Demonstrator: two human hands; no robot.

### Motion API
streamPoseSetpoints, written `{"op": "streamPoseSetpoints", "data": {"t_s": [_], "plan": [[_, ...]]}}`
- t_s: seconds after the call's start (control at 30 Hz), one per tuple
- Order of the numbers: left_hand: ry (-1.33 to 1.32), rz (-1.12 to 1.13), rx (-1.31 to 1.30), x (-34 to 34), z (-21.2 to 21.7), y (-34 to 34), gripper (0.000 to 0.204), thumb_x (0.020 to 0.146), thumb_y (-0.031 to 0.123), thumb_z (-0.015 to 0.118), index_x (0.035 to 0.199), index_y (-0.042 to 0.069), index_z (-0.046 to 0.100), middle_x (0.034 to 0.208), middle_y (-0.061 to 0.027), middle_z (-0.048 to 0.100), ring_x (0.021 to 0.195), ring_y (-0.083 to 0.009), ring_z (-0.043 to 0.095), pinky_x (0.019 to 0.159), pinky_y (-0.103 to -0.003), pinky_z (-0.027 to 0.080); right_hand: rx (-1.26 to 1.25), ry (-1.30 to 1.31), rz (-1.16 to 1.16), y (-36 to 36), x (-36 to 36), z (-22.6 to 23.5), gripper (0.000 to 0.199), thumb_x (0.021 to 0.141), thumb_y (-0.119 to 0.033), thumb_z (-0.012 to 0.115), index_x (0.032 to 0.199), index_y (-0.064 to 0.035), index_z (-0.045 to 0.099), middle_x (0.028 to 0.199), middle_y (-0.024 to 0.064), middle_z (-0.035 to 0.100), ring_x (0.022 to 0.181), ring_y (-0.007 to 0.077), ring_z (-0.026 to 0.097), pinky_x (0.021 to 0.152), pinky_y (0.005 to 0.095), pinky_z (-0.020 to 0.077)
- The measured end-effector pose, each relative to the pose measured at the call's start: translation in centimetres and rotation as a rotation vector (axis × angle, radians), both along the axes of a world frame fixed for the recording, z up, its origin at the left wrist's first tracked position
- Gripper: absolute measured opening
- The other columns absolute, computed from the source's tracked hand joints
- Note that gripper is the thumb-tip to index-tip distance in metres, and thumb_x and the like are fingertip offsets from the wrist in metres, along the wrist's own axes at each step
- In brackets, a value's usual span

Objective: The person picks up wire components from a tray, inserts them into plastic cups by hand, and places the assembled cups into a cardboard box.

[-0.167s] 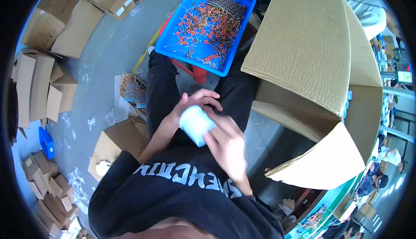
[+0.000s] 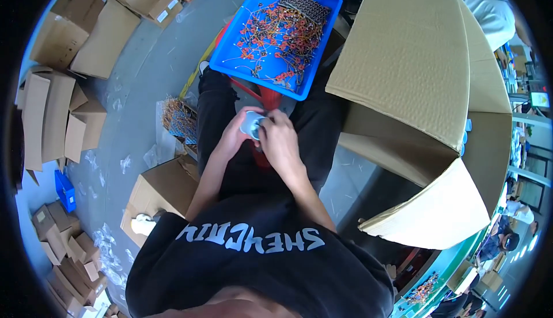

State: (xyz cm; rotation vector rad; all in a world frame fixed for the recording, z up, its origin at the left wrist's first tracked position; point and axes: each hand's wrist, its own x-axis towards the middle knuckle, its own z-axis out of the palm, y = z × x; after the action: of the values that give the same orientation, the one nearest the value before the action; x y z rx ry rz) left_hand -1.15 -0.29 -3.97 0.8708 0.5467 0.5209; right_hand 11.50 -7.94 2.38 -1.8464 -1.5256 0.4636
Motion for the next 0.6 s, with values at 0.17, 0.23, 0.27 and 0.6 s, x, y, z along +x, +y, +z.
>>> {"op": "streamPoseSetpoints", "data": {"t_s": [0.17, 0.23, 0.27, 0.6], "plan": [[0.114, 0.338, -0.097, -2.3, -3.1, 1.5, 0.040, 0.096, 0.041, 0.050, 0.115, 0.006, 0.049, 0.096, -0.0078, 0.059, 0.075, -0.0149, 0.061, 0.053, -0.023, 0.046, 0.160, 0.069, 0.020, 7.9, 2.4, -2.2, 0.007, 0.078, -0.004, 0.063, 0.085, -0.0017, 0.064, 0.095, 0.0174, 0.059, 0.087, 0.0377, 0.060, 0.074, 0.0442, 0.0488], [0.136, 0.376, -0.097, -2.8, -3.6, 1.6, 0.039, 0.096, 0.040, 0.049, 0.114, 0.006, 0.050, 0.095, -0.0072, 0.059, 0.074, -0.0145, 0.061, 0.054, -0.024, 0.046, 0.084, -0.012, -0.057, 11.8, 3.9, -4.0, 0.011, 0.077, -0.006, 0.065, 0.089, -0.0038, 0.066, 0.092, 0.0170, 0.062, 0.084, 0.0359, 0.062, 0.073, 0.0421, 0.0495], [0.154, 0.396, -0.100, -2.8, -3.8, 1.6, 0.037, 0.096, 0.039, 0.048, 0.113, 0.006, 0.051, 0.094, -0.0066, 0.060, 0.073, -0.0141, 0.060, 0.055, -0.025, 0.047, 0.008, -0.041, -0.026, 13.6, 4.8, -5.7, 0.015, 0.077, -0.007, 0.067, 0.092, -0.0047, 0.067, 0.090, 0.0166, 0.064, 0.082, 0.0336, 0.063, 0.074, 0.0399, 0.0501], [0.289, 0.270, 0.040, -1.3, -4.5, 1.8, 0.042, 0.096, 0.044, 0.045, 0.112, 0.006, 0.053, 0.091, -0.0061, 0.059, 0.074, -0.0143, 0.058, 0.056, -0.026, 0.045, -0.301, 0.133, -0.010, 18.6, 6.4, -12.2, 0.010, 0.073, -0.015, 0.075, 0.076, -0.0065, 0.072, 0.087, 0.0134, 0.069, 0.079, 0.0216, 0.066, 0.072, 0.0317, 0.0501]]}}
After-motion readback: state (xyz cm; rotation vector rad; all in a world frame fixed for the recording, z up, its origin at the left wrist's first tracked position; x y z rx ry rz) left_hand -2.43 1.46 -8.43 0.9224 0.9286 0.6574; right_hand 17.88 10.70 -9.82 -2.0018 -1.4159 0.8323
